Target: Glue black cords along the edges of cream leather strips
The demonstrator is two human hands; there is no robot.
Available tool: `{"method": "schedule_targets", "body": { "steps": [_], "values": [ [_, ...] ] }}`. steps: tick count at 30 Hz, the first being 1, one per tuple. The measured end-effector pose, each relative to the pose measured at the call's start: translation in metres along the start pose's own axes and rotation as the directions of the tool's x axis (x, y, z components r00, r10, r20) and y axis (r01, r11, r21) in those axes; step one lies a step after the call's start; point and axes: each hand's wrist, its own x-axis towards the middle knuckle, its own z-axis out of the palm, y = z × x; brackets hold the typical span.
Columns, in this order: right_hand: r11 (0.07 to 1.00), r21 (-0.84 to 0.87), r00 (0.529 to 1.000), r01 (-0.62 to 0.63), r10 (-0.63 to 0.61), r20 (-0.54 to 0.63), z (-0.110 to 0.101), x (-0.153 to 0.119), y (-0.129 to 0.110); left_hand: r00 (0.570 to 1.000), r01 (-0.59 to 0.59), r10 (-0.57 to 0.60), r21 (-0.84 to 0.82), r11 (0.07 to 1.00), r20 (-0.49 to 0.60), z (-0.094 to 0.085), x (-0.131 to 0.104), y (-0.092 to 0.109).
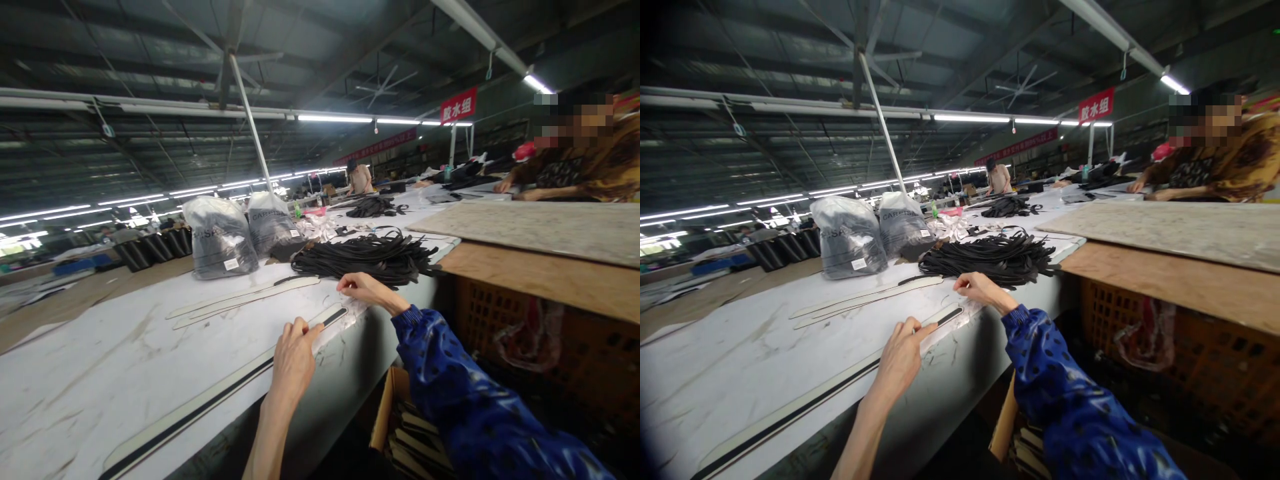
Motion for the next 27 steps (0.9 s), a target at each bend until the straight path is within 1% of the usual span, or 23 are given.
{"method": "schedule_targets", "body": {
  "steps": [2, 3, 5, 8, 10, 12, 13, 14, 15, 16, 17, 19, 20, 21, 22, 24, 25, 26, 27],
  "values": [
    [0.999, 0.039, 0.998, 0.008, -0.005, -0.065, -0.003, 0.002, 0.002, 1.0, -0.006, 0.006, 0.0, 1.0, -0.011, 0.002, 0.002, -0.001],
    [0.998, 0.064, 0.997, 0.029, -0.024, -0.073, -0.003, 0.002, 0.001, 1.0, -0.008, 0.008, -0.002, 1.0, -0.017, 0.002, 0.003, -0.001],
    [0.989, 0.115, 0.995, 0.093, -0.09, -0.036, 0.005, 0.003, -0.002, 0.999, -0.01, 0.009, -0.02, 1.0, -0.032, 0.003, 0.003, 0.0],
    [0.978, 0.125, 0.984, 0.168, -0.175, 0.045, 0.025, 0.001, -0.007, 0.999, -0.028, 0.024, -0.089, 0.996, -0.048, -0.003, -0.004, 0.004],
    [0.981, 0.09, 0.981, 0.174, -0.18, 0.07, 0.038, 0.001, -0.006, 0.994, -0.087, 0.075, -0.167, 0.982, -0.077, -0.012, -0.016, 0.004],
    [0.984, 0.082, 0.982, 0.16, -0.167, 0.088, 0.047, 0.004, 0.002, 0.982, -0.145, 0.11, -0.244, 0.959, -0.151, -0.021, -0.033, -0.003],
    [0.984, 0.087, 0.983, 0.156, -0.164, 0.085, 0.049, 0.006, 0.007, 0.976, -0.148, 0.095, -0.276, 0.95, -0.198, -0.026, -0.045, -0.01],
    [0.984, 0.085, 0.982, 0.159, -0.166, 0.086, 0.05, 0.009, 0.012, 0.967, -0.13, 0.053, -0.305, 0.943, -0.248, -0.03, -0.06, -0.02],
    [0.983, 0.08, 0.983, 0.167, -0.173, 0.066, 0.05, 0.012, 0.017, 0.953, -0.092, -0.013, -0.33, 0.939, -0.303, -0.033, -0.077, -0.032],
    [0.981, 0.071, 0.982, 0.18, -0.183, 0.036, 0.049, 0.014, 0.021, 0.929, -0.039, -0.094, -0.35, 0.936, -0.357, -0.036, -0.096, -0.047],
    [0.979, 0.061, 0.981, 0.192, -0.193, 0.004, 0.048, 0.016, 0.025, 0.892, 0.021, -0.181, -0.363, 0.931, -0.414, -0.039, -0.116, -0.064],
    [0.977, 0.036, 0.977, 0.208, -0.206, -0.06, 0.044, 0.016, 0.026, 0.78, 0.179, -0.347, -0.347, 0.921, -0.52, -0.044, -0.155, -0.1],
    [0.977, 0.024, 0.974, 0.213, -0.211, -0.082, 0.043, 0.015, 0.023, 0.724, 0.268, -0.42, -0.338, 0.902, -0.547, -0.046, -0.172, -0.117],
    [0.975, 0.014, 0.971, 0.222, -0.22, -0.096, 0.042, 0.014, 0.017, 0.678, 0.333, -0.471, -0.335, 0.881, -0.564, -0.047, -0.186, -0.133],
    [0.97, 0.01, 0.966, 0.241, -0.239, -0.102, 0.043, 0.012, 0.006, 0.657, 0.372, -0.505, -0.342, 0.863, -0.56, -0.049, -0.196, -0.146],
    [0.945, 0.028, 0.944, 0.325, -0.322, -0.076, 0.05, 0.008, -0.026, 0.641, 0.404, -0.552, -0.376, 0.834, -0.534, -0.05, -0.208, -0.164],
    [0.921, 0.057, 0.922, 0.386, -0.384, -0.044, 0.057, 0.005, -0.047, 0.638, 0.405, -0.568, -0.4, 0.822, -0.52, -0.05, -0.209, -0.168],
    [0.886, 0.098, 0.889, 0.454, -0.457, 0.011, 0.067, 0.002, -0.07, 0.63, 0.407, -0.586, -0.426, 0.808, -0.51, -0.049, -0.209, -0.171],
    [0.843, 0.144, 0.847, 0.518, -0.529, 0.053, 0.078, 0.0, -0.094, 0.616, 0.414, -0.61, -0.454, 0.789, -0.499, -0.049, -0.208, -0.172]
  ]
}}
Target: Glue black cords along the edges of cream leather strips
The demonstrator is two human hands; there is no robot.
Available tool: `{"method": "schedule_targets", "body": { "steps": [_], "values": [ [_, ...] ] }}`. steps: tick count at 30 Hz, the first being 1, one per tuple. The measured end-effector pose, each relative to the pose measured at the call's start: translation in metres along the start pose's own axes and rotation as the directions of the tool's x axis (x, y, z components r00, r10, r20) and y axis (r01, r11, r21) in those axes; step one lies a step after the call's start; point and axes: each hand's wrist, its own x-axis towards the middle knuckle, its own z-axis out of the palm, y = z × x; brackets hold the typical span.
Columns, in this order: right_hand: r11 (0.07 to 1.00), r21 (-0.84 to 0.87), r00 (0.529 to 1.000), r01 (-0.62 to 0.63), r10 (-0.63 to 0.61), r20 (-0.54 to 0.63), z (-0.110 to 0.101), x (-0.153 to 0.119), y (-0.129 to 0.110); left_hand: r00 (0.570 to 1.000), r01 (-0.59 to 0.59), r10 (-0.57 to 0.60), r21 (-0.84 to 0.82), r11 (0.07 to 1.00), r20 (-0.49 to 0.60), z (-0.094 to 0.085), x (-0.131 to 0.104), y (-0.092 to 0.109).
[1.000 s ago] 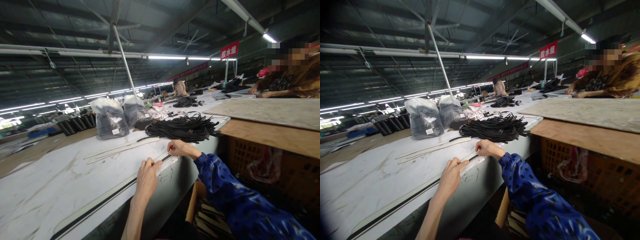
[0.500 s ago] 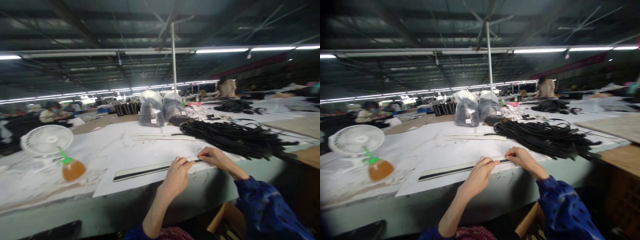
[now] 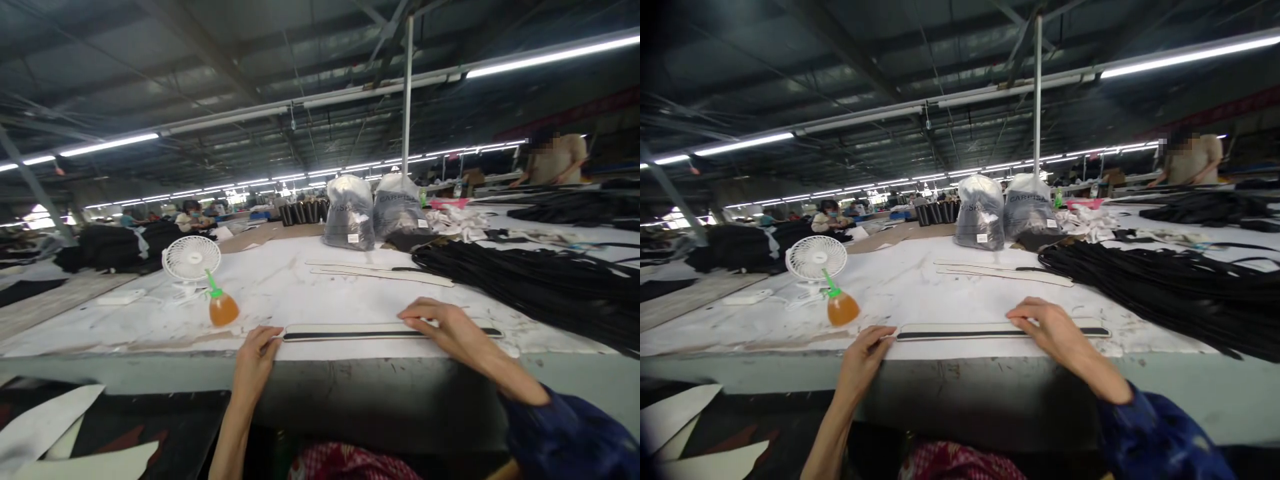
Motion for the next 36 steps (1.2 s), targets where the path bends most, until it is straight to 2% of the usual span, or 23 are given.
{"method": "schedule_targets", "body": {
  "steps": [2, 5, 8, 11, 16, 24, 29, 36],
  "values": [
    [0.988, 0.066, 0.988, 0.141, -0.145, 0.055, 0.033, 0.024, -0.038, 0.997, 0.077, -0.077, -0.027, 0.997, -0.007, 0.003, 0.002, 0.001],
    [0.962, 0.099, 0.956, 0.254, -0.265, 0.126, 0.084, 0.056, -0.079, 0.985, 0.17, -0.169, -0.053, 0.984, 0.015, 0.006, 0.003, 0.003],
    [0.957, 0.045, 0.943, 0.286, -0.289, 0.166, 0.122, 0.077, -0.098, 0.984, 0.18, -0.18, -0.083, 0.98, 0.013, 0.007, 0.003, 0.004],
    [0.952, -0.022, 0.936, 0.304, -0.294, 0.194, 0.142, 0.085, -0.102, 0.982, 0.189, -0.189, -0.105, 0.976, 0.013, 0.007, 0.002, 0.002],
    [0.951, -0.091, 0.942, 0.297, -0.276, 0.193, 0.151, 0.084, -0.101, 0.981, 0.196, -0.194, -0.094, 0.976, 0.03, 0.009, 0.002, 0.0],
    [0.948, -0.134, 0.943, 0.29, -0.259, 0.207, 0.151, 0.083, -0.104, 0.977, 0.215, -0.215, -0.052, 0.975, 0.005, 0.009, 0.004, 0.004],
    [0.944, -0.161, 0.943, 0.289, -0.251, 0.217, 0.15, 0.084, -0.106, 0.97, 0.243, -0.24, -0.114, 0.963, 0.041, 0.008, 0.003, 0.003],
    [0.943, -0.158, 0.943, 0.293, -0.258, 0.21, 0.15, 0.083, -0.106, 0.969, 0.248, -0.248, -0.136, 0.959, 0.017, 0.008, 0.003, 0.004]
  ]
}}
